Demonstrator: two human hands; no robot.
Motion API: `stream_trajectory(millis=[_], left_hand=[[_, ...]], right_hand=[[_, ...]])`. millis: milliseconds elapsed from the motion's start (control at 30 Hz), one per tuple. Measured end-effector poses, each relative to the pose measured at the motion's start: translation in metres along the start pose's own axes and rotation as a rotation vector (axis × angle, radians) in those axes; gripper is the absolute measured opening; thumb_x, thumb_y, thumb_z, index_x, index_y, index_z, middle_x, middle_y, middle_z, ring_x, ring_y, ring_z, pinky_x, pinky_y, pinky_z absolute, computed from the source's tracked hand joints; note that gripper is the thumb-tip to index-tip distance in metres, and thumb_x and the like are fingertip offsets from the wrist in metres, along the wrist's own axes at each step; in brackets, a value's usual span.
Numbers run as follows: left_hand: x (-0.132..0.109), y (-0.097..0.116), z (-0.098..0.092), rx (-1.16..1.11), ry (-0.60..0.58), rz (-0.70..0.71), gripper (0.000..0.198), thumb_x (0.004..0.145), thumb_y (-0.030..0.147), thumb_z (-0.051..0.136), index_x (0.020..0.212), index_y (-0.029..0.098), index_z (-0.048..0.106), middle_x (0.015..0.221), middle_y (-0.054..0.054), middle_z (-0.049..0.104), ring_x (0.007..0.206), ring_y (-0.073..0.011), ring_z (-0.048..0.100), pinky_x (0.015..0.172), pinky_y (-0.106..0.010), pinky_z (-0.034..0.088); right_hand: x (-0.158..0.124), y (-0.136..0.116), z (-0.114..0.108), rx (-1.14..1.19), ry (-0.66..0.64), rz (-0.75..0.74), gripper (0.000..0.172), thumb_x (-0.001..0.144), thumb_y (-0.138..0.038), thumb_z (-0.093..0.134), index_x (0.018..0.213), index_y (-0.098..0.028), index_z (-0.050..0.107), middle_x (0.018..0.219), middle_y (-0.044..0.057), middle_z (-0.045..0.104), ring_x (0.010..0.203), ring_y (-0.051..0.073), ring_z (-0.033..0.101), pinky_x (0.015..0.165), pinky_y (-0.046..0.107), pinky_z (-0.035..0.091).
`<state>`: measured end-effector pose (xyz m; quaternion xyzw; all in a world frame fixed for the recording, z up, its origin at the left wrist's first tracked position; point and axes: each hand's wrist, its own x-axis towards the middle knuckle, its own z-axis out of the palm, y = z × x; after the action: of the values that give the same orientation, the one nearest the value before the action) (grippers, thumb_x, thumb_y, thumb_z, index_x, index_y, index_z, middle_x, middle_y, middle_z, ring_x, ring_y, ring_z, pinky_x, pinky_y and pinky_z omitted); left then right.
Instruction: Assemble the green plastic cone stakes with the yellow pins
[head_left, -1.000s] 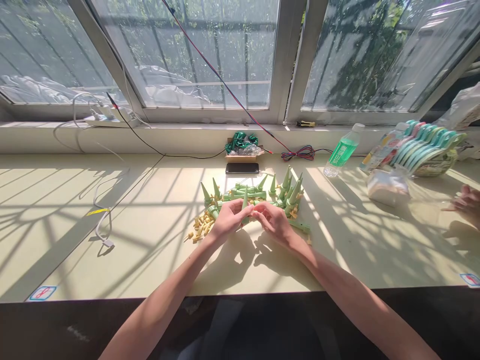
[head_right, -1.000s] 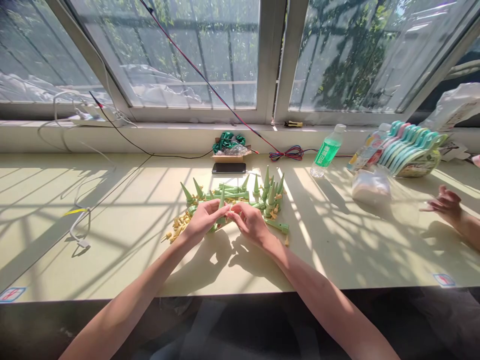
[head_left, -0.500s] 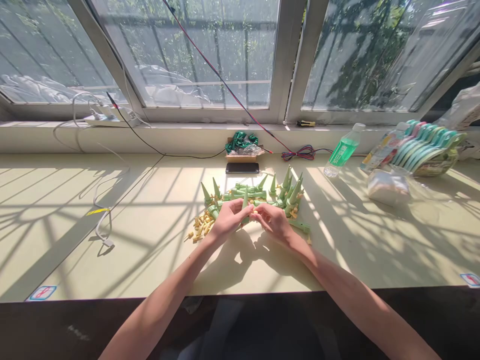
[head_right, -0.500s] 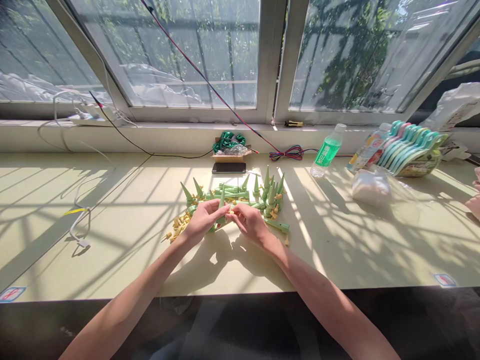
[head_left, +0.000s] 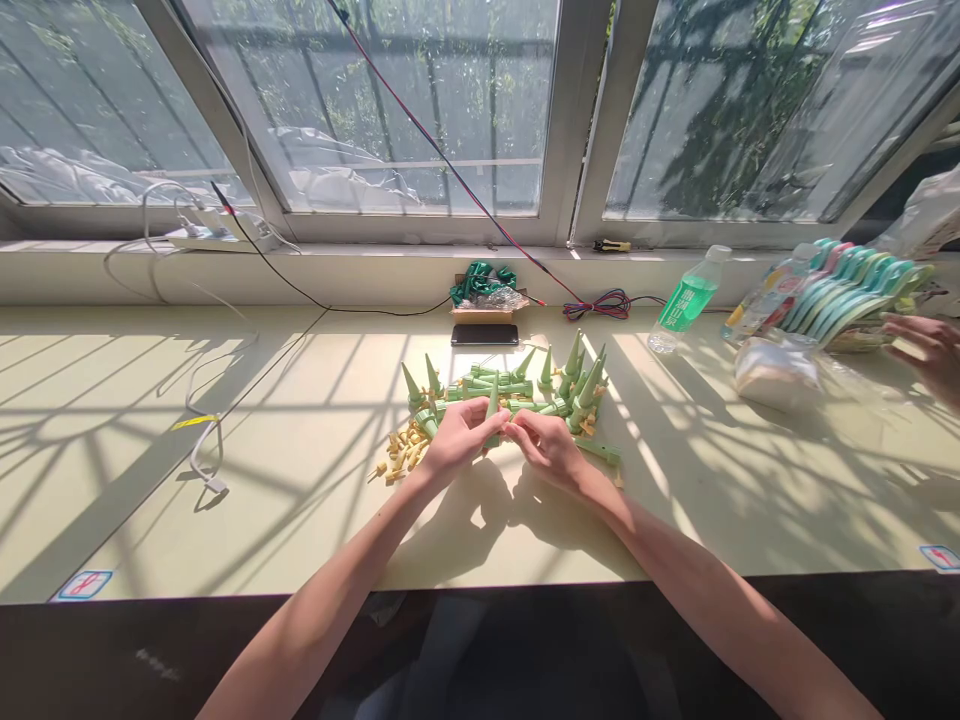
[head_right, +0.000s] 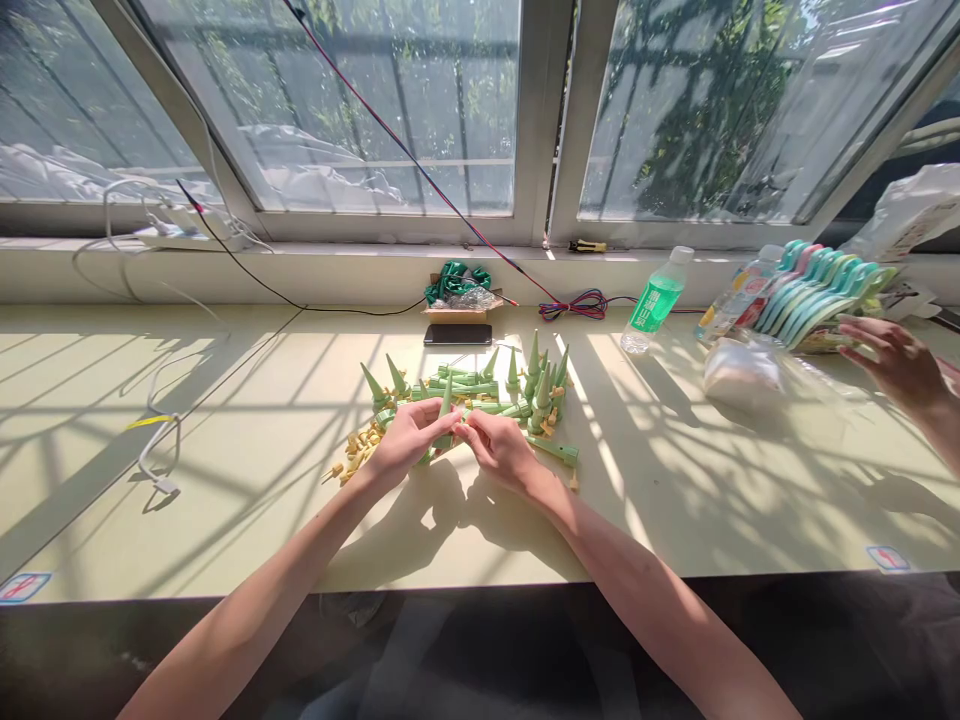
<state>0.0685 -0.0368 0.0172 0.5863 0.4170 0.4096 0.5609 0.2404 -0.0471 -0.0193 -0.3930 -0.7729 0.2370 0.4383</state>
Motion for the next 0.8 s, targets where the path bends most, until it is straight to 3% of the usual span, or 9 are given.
stream_trajectory(millis=[300,533,800], left_hand=[[-0.0006,-0.0005,-0.0004,-0.008,-0.020,-0.011,0.033,0.074,0.043,0.078,0.080,0.013,0.066,0.074,-0.004,0.065,0.065,-0.0136,0.057,0.049,-0.020,0.038],[0.0006,-0.0013,-0.0010,-0.006,0.042,-0.014,0.037,0.072,0.047,0.079,0.080,0.013,0.067,0.074,-0.005,0.065,0.062,-0.0136,0.056,0.045,-0.019,0.038],[-0.0001,-0.0011,0.0007,0.006,0.049,-0.015,0.037,0.071,0.048,0.079,0.078,0.013,0.068,0.071,-0.005,0.065,0.060,-0.0141,0.057,0.045,-0.020,0.038]], right_hand=[[0.0004,0.0048,0.0031,0.016,0.004,0.035,0.043,0.100,-0.045,0.040,0.064,-0.022,0.041,0.055,-0.003,0.040,0.049,0.012,0.036,0.049,0.027,0.032],[-0.0002,0.0004,-0.0001,0.056,0.034,0.034,0.021,0.096,-0.039,0.052,0.094,-0.020,0.060,0.075,0.002,0.063,0.056,0.014,0.050,0.055,0.029,0.044],[0.0005,0.0058,0.0034,0.011,0.052,0.015,0.020,0.096,-0.036,0.050,0.086,-0.021,0.058,0.070,0.002,0.061,0.055,0.014,0.049,0.054,0.029,0.042]])
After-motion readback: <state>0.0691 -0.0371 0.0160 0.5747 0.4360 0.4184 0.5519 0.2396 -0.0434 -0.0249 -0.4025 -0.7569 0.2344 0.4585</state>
